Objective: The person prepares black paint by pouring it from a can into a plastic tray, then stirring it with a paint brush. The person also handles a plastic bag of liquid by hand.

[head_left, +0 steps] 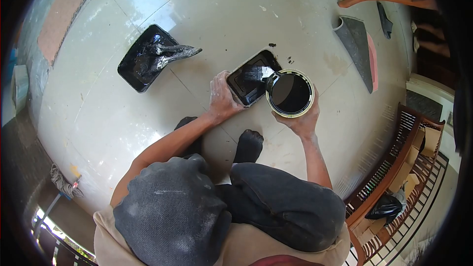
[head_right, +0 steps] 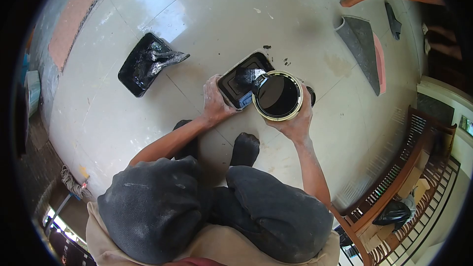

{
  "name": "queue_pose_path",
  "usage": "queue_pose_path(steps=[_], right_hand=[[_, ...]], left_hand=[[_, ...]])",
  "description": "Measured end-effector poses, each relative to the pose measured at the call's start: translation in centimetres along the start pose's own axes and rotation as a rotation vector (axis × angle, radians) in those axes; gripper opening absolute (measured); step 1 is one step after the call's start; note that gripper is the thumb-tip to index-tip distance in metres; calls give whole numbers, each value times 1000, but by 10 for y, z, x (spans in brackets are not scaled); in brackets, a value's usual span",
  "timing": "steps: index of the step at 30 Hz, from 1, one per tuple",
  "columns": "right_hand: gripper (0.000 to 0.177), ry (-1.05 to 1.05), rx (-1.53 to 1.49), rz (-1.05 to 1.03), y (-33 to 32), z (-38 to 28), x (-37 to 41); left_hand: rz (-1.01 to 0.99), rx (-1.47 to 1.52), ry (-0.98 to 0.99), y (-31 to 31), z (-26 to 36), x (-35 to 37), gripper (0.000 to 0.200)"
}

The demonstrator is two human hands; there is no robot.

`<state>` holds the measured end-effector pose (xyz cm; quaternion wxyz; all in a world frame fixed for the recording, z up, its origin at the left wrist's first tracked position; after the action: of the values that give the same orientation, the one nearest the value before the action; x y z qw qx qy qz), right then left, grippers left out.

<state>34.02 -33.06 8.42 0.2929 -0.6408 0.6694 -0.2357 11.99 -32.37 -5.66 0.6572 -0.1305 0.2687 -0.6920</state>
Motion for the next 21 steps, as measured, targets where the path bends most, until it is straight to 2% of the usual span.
queue_pose_path(steps=[9,21], right_hand=[[107,16,69,-39,1,-3,-3],[104,7,86,-37,0,-12,-9]], left_hand=[[4,20,4,-3,2,-2,101],[3,12,-11,-10,8,-5,101]])
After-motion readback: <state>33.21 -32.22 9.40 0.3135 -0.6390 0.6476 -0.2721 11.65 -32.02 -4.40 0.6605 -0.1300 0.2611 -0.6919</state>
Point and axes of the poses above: each hand's wrist, its own x-axis away from the middle knuckle, its own y-axis out of the palm, z = x × y, the point moved 2 cm from there along -x, towards the middle knuckle, and after that the axes turned 1 degree about y, right-handed, at the moved point
